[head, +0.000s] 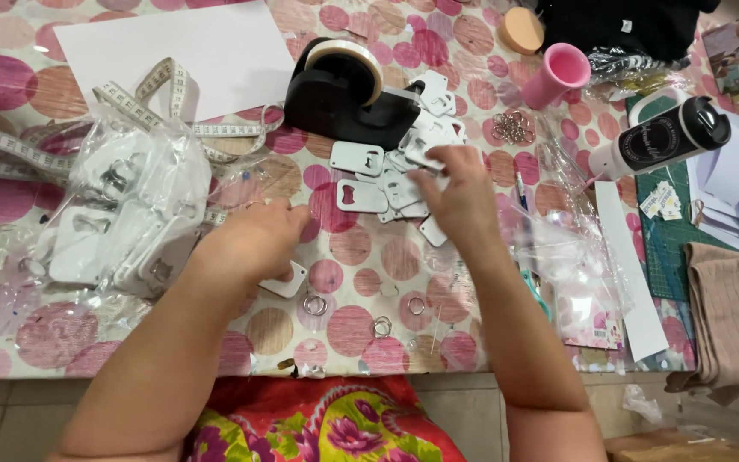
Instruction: Assembling small plastic tags with metal rings and placing them into plastic bags.
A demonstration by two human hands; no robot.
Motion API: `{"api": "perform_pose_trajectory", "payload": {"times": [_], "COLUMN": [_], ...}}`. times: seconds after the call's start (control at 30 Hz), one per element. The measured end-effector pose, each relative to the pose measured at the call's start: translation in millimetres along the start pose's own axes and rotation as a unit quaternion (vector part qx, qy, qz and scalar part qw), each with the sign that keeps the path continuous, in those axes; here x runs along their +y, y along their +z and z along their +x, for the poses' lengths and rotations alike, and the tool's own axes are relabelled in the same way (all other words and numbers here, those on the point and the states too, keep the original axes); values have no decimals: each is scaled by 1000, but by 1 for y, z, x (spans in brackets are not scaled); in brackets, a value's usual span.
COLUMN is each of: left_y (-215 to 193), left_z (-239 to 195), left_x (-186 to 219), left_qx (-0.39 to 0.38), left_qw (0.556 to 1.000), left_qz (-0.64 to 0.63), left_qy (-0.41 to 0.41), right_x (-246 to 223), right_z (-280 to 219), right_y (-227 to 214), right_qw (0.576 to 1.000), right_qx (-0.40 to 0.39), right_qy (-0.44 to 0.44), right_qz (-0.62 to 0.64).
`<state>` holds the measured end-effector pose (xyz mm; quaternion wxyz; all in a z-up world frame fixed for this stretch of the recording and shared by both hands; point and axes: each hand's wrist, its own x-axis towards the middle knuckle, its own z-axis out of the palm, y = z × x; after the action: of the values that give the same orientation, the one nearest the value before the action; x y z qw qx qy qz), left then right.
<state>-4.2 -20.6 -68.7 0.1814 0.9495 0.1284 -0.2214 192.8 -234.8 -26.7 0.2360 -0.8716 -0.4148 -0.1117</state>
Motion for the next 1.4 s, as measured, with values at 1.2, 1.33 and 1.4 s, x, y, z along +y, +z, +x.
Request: {"api": "perform_pose_trajectory", "payload": {"times": [1.2,1.33,1.4], "left_y": [18,32,20], "left_z": [-67,-56,-63], "left_x": [29,26,30], "left_qx": [80,54,52], "left_qw": [980,985,987], "left_qz": [-32,-2,-11], "left_qy": [181,162,152], "right_x": [-24,-50,-63], "right_z": [-109,-115,-120], "right_y": [-59,-68,-63], "right_qw": [928,905,887], "right_qx": [-365,-398,-413], "right_qy": [75,84,88], "right_qz": [12,123,190]}}
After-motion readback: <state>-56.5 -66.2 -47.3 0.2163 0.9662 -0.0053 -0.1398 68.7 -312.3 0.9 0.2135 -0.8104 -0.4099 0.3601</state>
